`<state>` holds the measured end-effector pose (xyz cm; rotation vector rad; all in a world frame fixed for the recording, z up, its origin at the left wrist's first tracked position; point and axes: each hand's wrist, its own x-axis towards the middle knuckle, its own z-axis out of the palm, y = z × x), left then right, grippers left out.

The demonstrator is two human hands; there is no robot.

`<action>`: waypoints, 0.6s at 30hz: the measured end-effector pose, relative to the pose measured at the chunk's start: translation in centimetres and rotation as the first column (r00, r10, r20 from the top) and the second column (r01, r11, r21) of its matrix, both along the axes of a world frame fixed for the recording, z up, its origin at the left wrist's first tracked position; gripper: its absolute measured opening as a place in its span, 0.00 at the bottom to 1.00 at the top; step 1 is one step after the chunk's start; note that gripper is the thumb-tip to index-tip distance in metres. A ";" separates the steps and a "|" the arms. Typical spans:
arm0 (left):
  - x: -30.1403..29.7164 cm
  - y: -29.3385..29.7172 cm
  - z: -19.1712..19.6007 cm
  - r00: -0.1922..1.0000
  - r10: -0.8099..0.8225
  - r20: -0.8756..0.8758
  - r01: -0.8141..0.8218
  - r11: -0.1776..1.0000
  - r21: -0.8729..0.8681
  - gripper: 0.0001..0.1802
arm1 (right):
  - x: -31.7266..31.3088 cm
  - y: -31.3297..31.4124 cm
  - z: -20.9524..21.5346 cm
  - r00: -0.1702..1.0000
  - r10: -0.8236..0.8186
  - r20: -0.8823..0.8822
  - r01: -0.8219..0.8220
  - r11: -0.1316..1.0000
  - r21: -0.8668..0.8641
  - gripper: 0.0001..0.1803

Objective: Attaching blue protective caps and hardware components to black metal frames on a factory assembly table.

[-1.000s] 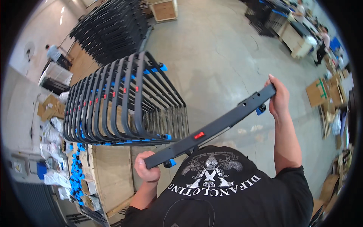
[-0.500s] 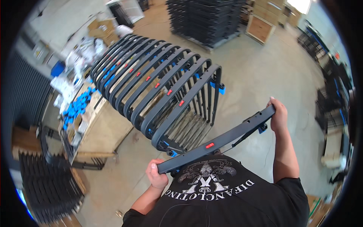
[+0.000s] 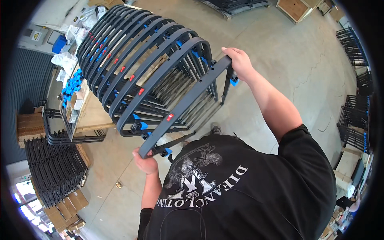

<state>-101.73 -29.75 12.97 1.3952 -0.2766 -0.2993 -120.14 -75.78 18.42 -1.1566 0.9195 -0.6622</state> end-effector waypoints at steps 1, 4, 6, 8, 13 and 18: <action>0.0 -0.3 0.1 0.999 0.036 0.017 -0.037 0.999 0.018 0.27 | 0.4 -0.1 -0.1 1.000 0.016 -0.012 -0.015 1.000 0.014 0.18; 0.8 -0.7 -0.3 0.996 0.088 -0.023 -0.088 0.996 0.001 0.26 | 1.6 -0.5 0.7 0.998 0.068 -0.007 -0.068 0.997 0.032 0.21; 1.3 -0.7 -0.3 0.992 0.118 -0.053 -0.119 0.992 -0.031 0.25 | 2.4 -0.6 0.8 0.994 0.104 0.011 -0.105 0.994 0.033 0.22; 1.9 -0.4 -0.3 0.990 0.126 -0.057 -0.128 0.991 -0.030 0.25 | 3.1 -0.8 0.5 0.991 0.136 -0.003 -0.136 0.991 0.015 0.22; 2.8 -0.6 0.7 0.990 0.137 -0.040 -0.139 0.990 -0.038 0.24 | 4.1 -0.8 0.3 0.985 0.174 -0.008 -0.174 0.985 0.011 0.23; 5.1 -0.7 0.1 0.985 0.169 -0.031 -0.164 0.978 0.132 0.24 | 3.9 -1.1 0.9 0.983 0.183 0.001 -0.183 0.983 -0.016 0.25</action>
